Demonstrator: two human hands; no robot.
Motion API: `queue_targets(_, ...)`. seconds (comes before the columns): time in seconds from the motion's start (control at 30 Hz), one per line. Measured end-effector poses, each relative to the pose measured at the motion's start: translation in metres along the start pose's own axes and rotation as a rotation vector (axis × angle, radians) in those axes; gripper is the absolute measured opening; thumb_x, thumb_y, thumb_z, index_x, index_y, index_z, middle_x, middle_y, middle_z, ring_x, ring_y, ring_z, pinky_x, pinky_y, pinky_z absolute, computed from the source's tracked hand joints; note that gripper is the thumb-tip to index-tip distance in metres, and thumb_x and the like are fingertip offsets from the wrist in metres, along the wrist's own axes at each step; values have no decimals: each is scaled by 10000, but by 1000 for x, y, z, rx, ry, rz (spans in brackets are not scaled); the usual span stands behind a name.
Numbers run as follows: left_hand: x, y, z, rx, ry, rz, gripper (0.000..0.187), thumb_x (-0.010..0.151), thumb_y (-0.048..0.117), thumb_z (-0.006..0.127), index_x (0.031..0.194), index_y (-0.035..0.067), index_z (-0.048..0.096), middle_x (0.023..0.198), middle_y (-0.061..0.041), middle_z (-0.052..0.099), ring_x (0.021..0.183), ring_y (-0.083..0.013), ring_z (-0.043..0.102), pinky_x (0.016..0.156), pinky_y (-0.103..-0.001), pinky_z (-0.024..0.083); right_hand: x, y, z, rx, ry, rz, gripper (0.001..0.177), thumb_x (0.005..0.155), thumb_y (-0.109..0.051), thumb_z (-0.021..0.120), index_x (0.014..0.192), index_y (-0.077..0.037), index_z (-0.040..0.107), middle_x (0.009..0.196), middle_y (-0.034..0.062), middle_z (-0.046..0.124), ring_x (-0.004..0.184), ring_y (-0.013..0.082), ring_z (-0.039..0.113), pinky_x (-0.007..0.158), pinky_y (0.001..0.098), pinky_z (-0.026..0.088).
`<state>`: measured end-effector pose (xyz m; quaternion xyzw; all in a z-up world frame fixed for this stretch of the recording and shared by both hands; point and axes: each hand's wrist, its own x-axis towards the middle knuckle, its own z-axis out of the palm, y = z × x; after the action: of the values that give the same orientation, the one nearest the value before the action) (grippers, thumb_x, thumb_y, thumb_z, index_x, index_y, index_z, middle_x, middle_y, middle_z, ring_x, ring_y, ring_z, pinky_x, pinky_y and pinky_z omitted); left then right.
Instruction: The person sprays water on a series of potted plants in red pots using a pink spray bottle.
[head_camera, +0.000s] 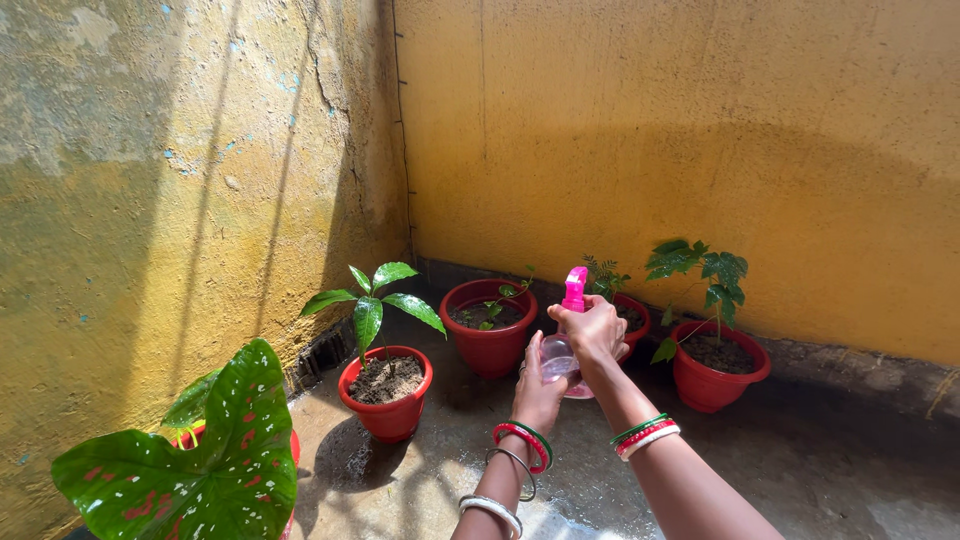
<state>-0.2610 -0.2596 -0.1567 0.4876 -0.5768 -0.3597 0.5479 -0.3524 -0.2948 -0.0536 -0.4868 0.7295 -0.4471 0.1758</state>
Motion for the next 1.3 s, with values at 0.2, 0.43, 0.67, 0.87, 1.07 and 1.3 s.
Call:
queue_targets(0.2,-3,7,6,-14,-8,1,924,823,173,718,1606,218,230,1535,-122,474,1358,-252,553,1107,-366,465,4,8,-9,87,-43,-48,515,696,-413,863,1125,-145,765,988,67,801,967,249,761,894,429,562)
queue_targets(0.43,4,18,20,-52,-12,25,969,823,346,811,1597,198,248,1526,-144,466,1369,-266,532,1101,-384,467,12,5,-21,46,66,-73,554,652,-434,889,1115,-153,769,1008,80,783,1052,271,673,927,486,456)
queue_targets(0.67,4,22,39,-143,-55,56,973,801,337,804,1597,174,269,1514,-154,479,1351,-268,556,1082,-374,481,22,13,-42,107,63,17,587,625,-416,849,1133,-138,750,1050,106,780,1032,300,745,924,458,537)
queue_targets(0.87,5,26,39,-240,-103,24,974,828,309,803,1613,166,244,1506,-137,471,1350,-232,543,1086,-350,477,21,6,-46,43,109,37,620,622,-394,889,1168,-148,728,1079,98,758,1159,287,605,982,481,418)
queue_targets(1.07,5,24,31,-313,-153,45,993,835,289,786,1618,165,188,1512,-132,479,1358,-226,533,1104,-344,457,18,0,-42,74,103,26,649,609,-403,897,1176,-152,704,1093,84,748,1169,262,596,1010,462,400)
queue_targets(1.3,9,23,31,-358,-200,59,985,854,301,774,1636,173,190,1554,-130,416,1424,-220,455,1155,-351,409,15,-2,-45,63,173,61,653,636,-409,901,1191,-142,684,1111,73,748,1196,273,588,1032,465,386)
